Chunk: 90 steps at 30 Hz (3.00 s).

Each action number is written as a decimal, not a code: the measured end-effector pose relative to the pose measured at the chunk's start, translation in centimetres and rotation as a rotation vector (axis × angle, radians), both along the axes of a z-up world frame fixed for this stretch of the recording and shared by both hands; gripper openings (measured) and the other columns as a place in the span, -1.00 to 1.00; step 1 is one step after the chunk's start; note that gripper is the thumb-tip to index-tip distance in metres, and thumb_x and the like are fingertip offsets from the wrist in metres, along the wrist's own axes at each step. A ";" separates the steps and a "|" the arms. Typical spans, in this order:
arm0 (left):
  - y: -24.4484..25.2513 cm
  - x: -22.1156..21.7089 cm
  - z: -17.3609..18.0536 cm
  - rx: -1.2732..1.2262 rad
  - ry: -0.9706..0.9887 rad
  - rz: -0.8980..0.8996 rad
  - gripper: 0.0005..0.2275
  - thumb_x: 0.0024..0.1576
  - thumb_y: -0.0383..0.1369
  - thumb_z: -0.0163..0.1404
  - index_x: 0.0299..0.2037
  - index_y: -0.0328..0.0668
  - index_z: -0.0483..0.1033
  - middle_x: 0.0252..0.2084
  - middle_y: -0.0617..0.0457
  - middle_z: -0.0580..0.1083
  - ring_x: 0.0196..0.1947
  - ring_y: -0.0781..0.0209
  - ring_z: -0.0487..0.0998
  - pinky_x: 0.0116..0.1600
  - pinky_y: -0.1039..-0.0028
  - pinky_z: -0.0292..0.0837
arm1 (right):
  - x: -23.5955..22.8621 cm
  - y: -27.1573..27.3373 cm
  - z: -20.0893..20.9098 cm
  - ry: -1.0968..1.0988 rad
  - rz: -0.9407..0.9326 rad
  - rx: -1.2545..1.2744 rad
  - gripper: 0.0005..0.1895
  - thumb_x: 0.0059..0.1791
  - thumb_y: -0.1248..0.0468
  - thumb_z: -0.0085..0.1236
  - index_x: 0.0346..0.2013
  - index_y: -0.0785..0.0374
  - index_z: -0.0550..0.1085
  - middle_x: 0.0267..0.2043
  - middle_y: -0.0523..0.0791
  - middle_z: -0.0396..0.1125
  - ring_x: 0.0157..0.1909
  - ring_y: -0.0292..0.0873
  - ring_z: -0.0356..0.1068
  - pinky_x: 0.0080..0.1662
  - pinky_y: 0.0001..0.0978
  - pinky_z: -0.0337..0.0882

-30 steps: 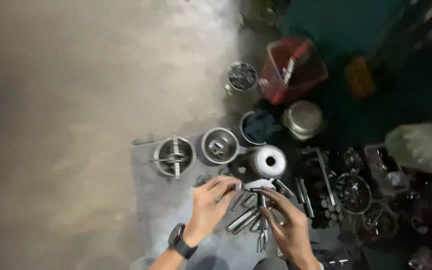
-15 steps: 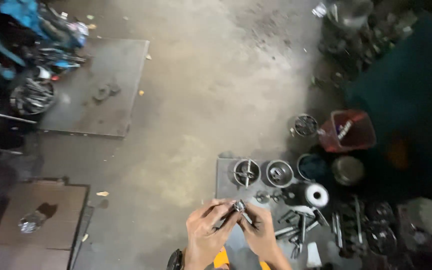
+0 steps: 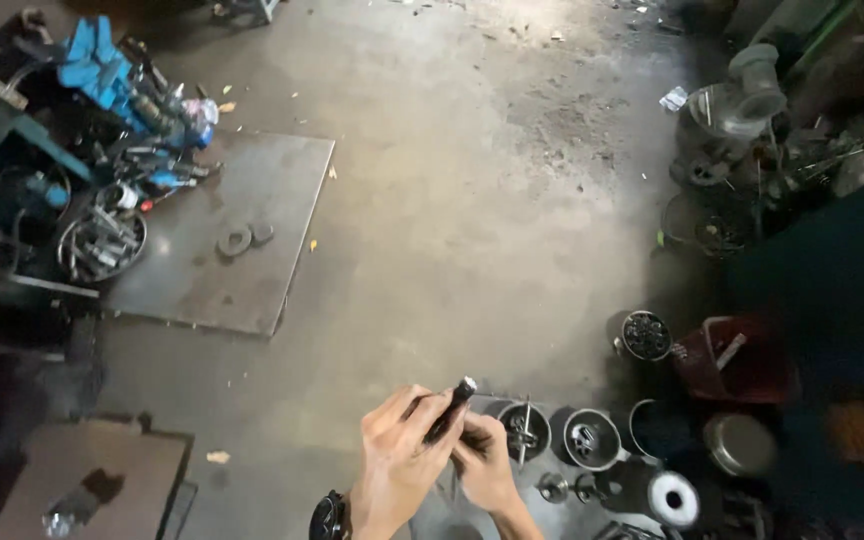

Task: The person picks up small metal parts from a workbench, wipes them with a dark cloth, and then grinds them against a bench grinder. They repeatedly inspect the parts on a clear glass plate between grinding sessions.

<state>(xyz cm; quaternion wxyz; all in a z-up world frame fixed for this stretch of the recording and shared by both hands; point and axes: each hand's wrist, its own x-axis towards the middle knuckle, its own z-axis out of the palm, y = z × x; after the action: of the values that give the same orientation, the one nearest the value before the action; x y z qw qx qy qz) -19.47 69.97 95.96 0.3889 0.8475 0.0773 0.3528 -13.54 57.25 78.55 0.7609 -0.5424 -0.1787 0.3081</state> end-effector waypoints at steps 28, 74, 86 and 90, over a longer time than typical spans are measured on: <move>31.7 64.5 0.7 -0.420 -0.107 -0.697 -0.79 0.01 -0.61 0.28 -0.16 -0.36 0.62 -0.25 -0.02 0.60 -0.26 0.18 0.66 -0.20 0.49 0.61 | 59.0 27.3 13.1 -0.409 -0.560 -0.265 -0.85 -0.11 0.46 0.26 -0.26 0.46 0.59 -0.33 -0.04 0.54 -0.31 -0.26 0.50 -0.25 -0.45 0.50; -20.0 186.3 -57.5 -0.346 0.544 -1.220 -0.89 0.09 -0.51 0.01 -0.32 -0.33 0.62 -0.30 -0.06 0.61 -0.28 0.09 0.63 -0.16 0.37 0.53 | 161.0 -22.5 -40.9 0.156 -1.424 -0.418 -0.78 -0.14 0.48 0.28 -0.20 0.44 0.58 -0.22 0.05 0.59 -0.18 -0.16 0.62 -0.12 -0.30 0.63; -33.8 220.7 -113.4 0.324 0.317 -0.659 -0.66 -0.06 -0.43 0.15 -0.21 -0.65 0.40 -0.29 -0.59 0.44 -0.29 -0.49 0.49 -0.21 -0.02 0.44 | 179.8 -40.6 -73.7 -0.369 -1.408 -0.723 -0.80 0.03 0.43 0.18 -0.04 0.33 0.56 0.04 -0.03 0.49 0.12 -0.14 0.52 0.09 -0.28 0.51; -34.8 222.3 -113.5 0.334 0.687 -0.820 -0.78 0.04 -0.45 0.07 -0.39 -0.65 0.49 -0.39 -0.48 0.48 -0.31 -0.44 0.52 -0.12 -0.02 0.47 | 181.3 -40.7 -76.4 -0.303 -1.446 -0.899 -0.77 -0.03 0.45 0.22 -0.07 0.34 0.60 -0.01 0.00 0.52 0.03 -0.12 0.55 0.02 -0.24 0.53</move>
<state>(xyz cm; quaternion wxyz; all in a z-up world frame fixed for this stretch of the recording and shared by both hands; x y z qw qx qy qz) 202.81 35.20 -17.49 0.3072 0.9245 -0.1932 -0.1165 167.75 16.58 2.11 0.4513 -0.8078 0.2493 -0.2858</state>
